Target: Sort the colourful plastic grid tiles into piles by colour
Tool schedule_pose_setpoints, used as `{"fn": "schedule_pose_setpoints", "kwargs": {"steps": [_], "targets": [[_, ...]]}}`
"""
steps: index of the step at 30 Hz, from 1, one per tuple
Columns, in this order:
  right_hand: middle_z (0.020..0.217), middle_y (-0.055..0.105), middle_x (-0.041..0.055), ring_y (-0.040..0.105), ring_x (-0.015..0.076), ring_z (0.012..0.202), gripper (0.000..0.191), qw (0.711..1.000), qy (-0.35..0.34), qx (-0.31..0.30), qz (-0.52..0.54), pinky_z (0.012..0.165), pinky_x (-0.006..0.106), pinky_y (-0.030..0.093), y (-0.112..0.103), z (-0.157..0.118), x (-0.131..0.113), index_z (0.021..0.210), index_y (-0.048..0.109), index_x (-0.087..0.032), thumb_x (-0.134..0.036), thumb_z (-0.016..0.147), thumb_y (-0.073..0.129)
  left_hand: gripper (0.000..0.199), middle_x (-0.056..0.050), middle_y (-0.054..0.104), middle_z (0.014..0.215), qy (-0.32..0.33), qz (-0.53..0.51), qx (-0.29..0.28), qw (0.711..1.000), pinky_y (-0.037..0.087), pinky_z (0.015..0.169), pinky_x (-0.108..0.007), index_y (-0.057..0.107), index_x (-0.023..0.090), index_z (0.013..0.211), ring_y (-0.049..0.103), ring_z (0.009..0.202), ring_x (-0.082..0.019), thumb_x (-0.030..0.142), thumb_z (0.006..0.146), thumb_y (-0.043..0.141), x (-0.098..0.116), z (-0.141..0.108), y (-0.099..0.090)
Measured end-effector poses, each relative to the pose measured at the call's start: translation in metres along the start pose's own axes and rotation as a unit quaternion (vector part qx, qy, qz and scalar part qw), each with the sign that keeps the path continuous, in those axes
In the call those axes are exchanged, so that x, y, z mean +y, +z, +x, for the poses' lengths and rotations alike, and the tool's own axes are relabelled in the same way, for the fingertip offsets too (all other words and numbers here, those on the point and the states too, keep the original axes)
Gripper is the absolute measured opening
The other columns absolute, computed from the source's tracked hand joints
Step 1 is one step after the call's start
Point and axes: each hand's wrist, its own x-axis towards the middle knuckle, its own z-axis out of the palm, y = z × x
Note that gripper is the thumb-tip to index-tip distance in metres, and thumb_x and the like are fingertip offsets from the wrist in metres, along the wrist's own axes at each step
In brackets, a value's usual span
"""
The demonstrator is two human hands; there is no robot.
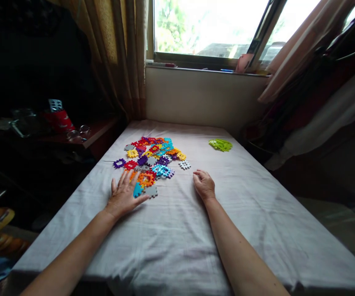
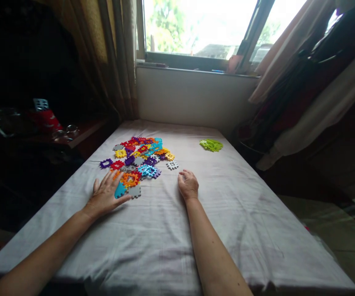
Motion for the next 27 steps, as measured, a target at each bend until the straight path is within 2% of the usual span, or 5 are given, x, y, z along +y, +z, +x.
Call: {"fn": "schedule_pose_setpoints", "kwargs": {"steps": [7, 15, 20, 24, 27], "targets": [[0.112, 0.076, 0.0087, 0.068, 0.0231, 0.108, 0.021, 1.0, -0.019, -0.013, -0.013, 0.103, 0.039, 0.05, 0.0, -0.007, -0.004, 0.086, 0.077, -0.022, -0.027, 0.081, 0.057, 0.091, -0.017, 0.027, 0.166, -0.023, -0.014, -0.049, 0.998, 0.019, 0.121, -0.06, 0.034, 0.025, 0.156, 0.023, 0.153, -0.036, 0.065, 0.079, 0.062, 0.008, 0.016, 0.008], [0.103, 0.078, 0.0049, 0.07, 0.0222, 0.102, 0.02, 0.999, -0.026, -0.018, -0.018, 0.1, 0.038, 0.051, -0.001, -0.01, -0.007, 0.087, 0.076, -0.025, -0.025, 0.082, 0.056, 0.086, -0.018, 0.027, 0.166, -0.058, -0.054, -0.02, 0.997, 0.007, 0.115, -0.075, 0.04, 0.028, 0.153, 0.024, 0.151, -0.043, 0.065, 0.079, 0.064, 0.045, 0.059, 0.024], [0.1, 0.078, 0.0046, 0.071, 0.0227, 0.098, 0.022, 0.999, -0.017, -0.029, -0.034, 0.096, 0.037, 0.053, -0.003, -0.011, -0.011, 0.09, 0.076, -0.025, -0.025, 0.084, 0.055, 0.062, -0.016, 0.038, 0.161, -0.092, -0.175, 0.056, 0.979, 0.014, 0.12, -0.067, 0.053, 0.028, 0.143, 0.036, 0.147, -0.035, 0.057, 0.088, 0.055, 0.048, 0.072, 0.031], [0.099, 0.079, 0.0041, 0.071, 0.0226, 0.097, 0.022, 0.999, -0.017, -0.026, -0.039, 0.094, 0.036, 0.053, -0.003, -0.011, -0.011, 0.089, 0.077, -0.025, -0.025, 0.084, 0.055, 0.051, -0.014, 0.052, 0.148, -0.033, -0.279, 0.139, 0.95, 0.032, 0.12, -0.049, 0.063, 0.023, 0.128, 0.044, 0.142, -0.028, 0.052, 0.088, 0.053, 0.03, 0.076, 0.034], [0.098, 0.079, 0.0039, 0.071, 0.0225, 0.096, 0.021, 0.999, -0.022, -0.023, -0.04, 0.094, 0.036, 0.053, -0.003, -0.011, -0.011, 0.089, 0.076, -0.025, -0.024, 0.084, 0.056, 0.048, -0.014, 0.06, 0.138, -0.046, -0.333, 0.191, 0.922, 0.044, 0.112, -0.044, 0.066, 0.02, 0.119, 0.051, 0.135, -0.027, 0.053, 0.087, 0.052, 0.012, 0.076, 0.035]]}}
